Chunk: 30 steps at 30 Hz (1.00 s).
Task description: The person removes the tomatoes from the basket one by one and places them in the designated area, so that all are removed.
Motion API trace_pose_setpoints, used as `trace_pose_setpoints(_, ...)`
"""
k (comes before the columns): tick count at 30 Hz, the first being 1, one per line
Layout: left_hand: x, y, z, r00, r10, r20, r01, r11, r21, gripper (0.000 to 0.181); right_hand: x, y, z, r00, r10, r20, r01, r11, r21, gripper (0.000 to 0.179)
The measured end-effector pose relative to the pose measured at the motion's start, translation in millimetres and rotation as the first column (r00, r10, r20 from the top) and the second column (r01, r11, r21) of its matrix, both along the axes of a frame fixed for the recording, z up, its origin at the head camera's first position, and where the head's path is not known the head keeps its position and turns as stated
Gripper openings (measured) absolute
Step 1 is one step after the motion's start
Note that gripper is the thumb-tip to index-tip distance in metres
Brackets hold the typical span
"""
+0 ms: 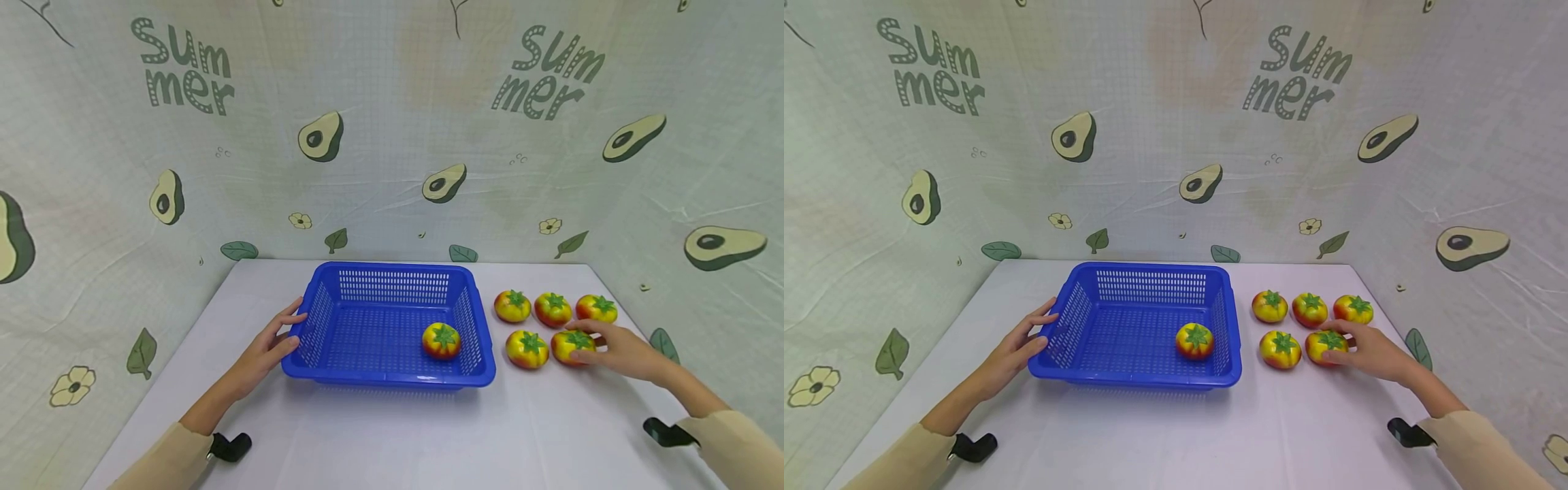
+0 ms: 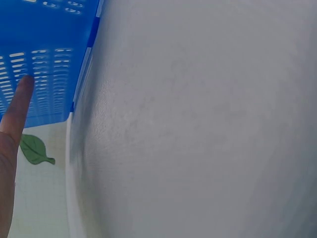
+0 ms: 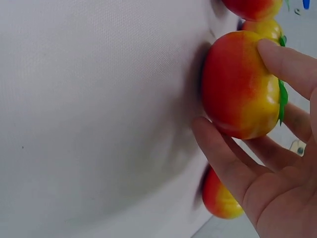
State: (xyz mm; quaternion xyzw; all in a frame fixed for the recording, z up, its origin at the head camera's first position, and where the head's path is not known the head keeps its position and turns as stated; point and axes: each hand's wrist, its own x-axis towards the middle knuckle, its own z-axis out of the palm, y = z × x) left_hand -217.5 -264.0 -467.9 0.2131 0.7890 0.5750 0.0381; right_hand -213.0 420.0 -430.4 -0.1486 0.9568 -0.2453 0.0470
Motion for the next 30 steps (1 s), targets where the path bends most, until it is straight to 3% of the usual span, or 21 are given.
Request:
trace_pose_setpoints(23,-0.8,-0.1,-0.1,1.000,0.007,-0.013,-0.007,1.000,-0.013,0.044,2.5,-0.4,3.2,0.999,0.050,0.014,-0.050,0.999,-0.003,0.055)
trace_pose_setpoints(30,-0.5,-0.1,0.2,1.000,0.007,-0.015,-0.007,1.000,-0.021,0.044,1.1,2.4,10.2,0.993,0.101,-0.062,-0.102,0.995,0.000,0.054)
